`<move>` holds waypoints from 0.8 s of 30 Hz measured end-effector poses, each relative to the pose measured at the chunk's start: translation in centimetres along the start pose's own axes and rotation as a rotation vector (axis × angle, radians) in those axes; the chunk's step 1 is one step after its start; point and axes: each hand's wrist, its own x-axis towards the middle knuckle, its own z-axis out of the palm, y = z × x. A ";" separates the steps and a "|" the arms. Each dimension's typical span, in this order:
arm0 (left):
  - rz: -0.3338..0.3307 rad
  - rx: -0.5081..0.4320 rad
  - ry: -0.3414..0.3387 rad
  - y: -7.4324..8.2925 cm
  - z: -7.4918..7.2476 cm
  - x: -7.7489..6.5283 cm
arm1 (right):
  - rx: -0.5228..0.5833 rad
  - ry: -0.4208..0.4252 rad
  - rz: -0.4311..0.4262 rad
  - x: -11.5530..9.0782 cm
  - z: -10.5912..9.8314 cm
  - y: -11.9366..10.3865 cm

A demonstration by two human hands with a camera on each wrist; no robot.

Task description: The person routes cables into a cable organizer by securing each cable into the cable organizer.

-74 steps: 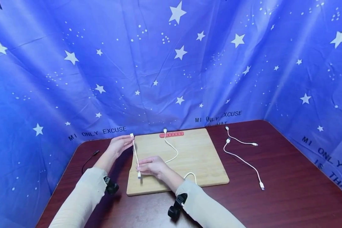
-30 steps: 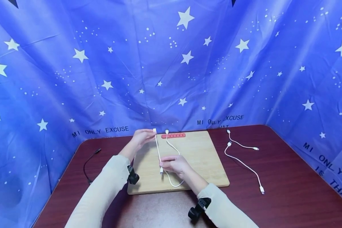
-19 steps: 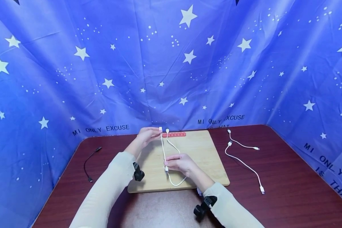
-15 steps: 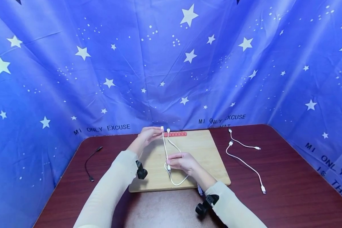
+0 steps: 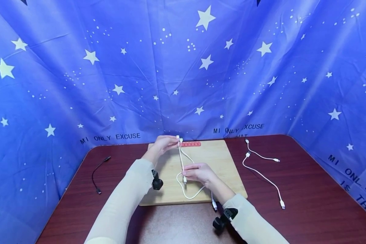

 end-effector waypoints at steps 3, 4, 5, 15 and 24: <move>-0.004 0.013 -0.001 -0.1 0.4 -0.1 | -0.001 0.001 0.004 -0.1 -0.2 0.0; -0.008 0.015 0.000 -0.1 0.5 -0.1 | -0.003 -0.001 0.006 -0.1 -0.2 0.0; -0.011 0.020 0.000 0.0 0.6 -0.1 | -0.005 -0.004 0.005 -0.2 -0.3 0.0; -0.036 0.007 0.014 0.1 1.1 -0.2 | -0.033 -0.059 0.039 -0.1 -1.1 -0.6; -0.053 -0.008 0.006 -0.1 1.2 -0.2 | -0.076 -0.118 0.043 -0.2 -2.1 -0.7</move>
